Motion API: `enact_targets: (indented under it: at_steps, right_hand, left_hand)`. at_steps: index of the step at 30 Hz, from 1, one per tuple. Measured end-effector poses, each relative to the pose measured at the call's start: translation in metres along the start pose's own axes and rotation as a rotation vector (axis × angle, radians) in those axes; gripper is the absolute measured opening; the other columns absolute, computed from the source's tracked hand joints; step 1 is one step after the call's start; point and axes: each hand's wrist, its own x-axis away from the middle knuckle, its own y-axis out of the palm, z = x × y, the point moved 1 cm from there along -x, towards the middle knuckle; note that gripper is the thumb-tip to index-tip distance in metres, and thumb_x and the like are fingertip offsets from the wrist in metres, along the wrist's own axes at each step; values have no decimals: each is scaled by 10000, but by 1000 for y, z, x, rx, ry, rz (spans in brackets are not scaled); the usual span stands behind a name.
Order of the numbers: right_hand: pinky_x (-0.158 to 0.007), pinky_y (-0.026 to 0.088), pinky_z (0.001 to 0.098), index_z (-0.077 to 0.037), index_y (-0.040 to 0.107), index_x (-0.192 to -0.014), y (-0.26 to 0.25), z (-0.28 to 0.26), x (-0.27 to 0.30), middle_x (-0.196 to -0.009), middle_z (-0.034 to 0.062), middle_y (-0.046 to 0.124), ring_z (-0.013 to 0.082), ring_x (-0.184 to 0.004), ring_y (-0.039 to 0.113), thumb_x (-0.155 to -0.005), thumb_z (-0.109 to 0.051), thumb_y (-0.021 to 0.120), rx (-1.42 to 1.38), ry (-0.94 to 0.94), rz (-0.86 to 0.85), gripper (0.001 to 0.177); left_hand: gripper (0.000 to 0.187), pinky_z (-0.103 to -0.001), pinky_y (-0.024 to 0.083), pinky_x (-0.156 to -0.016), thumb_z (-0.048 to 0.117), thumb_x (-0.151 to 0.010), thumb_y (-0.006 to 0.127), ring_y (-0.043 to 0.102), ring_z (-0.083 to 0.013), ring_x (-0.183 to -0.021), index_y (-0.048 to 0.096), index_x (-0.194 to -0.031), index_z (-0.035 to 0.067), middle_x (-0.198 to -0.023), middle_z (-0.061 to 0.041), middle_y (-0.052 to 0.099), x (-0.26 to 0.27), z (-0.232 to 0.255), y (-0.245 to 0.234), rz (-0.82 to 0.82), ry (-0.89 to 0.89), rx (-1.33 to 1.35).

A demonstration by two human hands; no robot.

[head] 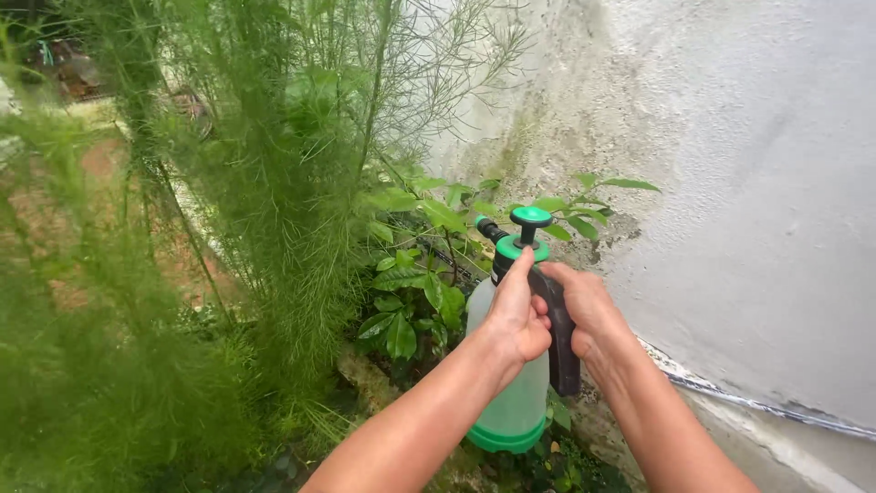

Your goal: Spraying water or pesticide on garden plants using a pressurized hand sprayer.

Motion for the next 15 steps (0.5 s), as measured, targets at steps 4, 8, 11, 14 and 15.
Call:
enact_targets:
  at_steps: [4, 8, 11, 14, 15]
  right_hand:
    - [-403, 403, 336, -9, 661, -859, 0, 1, -19, -635, 70, 609, 169, -459, 525, -922, -189, 667, 21, 6, 31, 191]
    - [-394, 391, 331, -17, 652, -839, -5, 7, -32, -624, 67, 592, 166, -451, 519, -919, -198, 674, 0, 13, -11, 199]
    - [-391, 388, 328, -11, 652, -837, -10, 9, -35, -619, 68, 589, 168, -448, 516, -921, -192, 669, 9, 9, -33, 200]
    - [-386, 380, 322, -14, 642, -841, -18, 9, -36, -601, 71, 571, 167, -438, 502, -932, -201, 660, 12, 28, -71, 209]
    - [-384, 378, 320, -16, 636, -843, -20, 9, -36, -592, 74, 565, 168, -432, 495, -936, -205, 655, 13, 38, -81, 212]
  left_hand:
    - [332, -276, 258, -567, 634, -899, 636, 322, -82, -573, 617, -917, 303, -681, 57, 387, -22, 3, -2, 11, 2, 13]
    - [342, -277, 263, -566, 630, -904, 651, 329, -83, -576, 605, -914, 291, -680, 53, 386, -33, -1, -5, 31, 13, 26]
    - [342, -276, 263, -564, 632, -901, 650, 327, -85, -576, 608, -915, 292, -677, 51, 384, -37, -6, -6, 37, 21, 35]
    - [331, -277, 257, -565, 625, -896, 650, 321, -88, -578, 612, -916, 297, -675, 48, 383, -36, -11, -2, 46, 35, 47]
    - [318, -279, 252, -568, 618, -892, 653, 317, -91, -580, 617, -916, 303, -673, 45, 380, -35, -13, -1, 56, 39, 54]
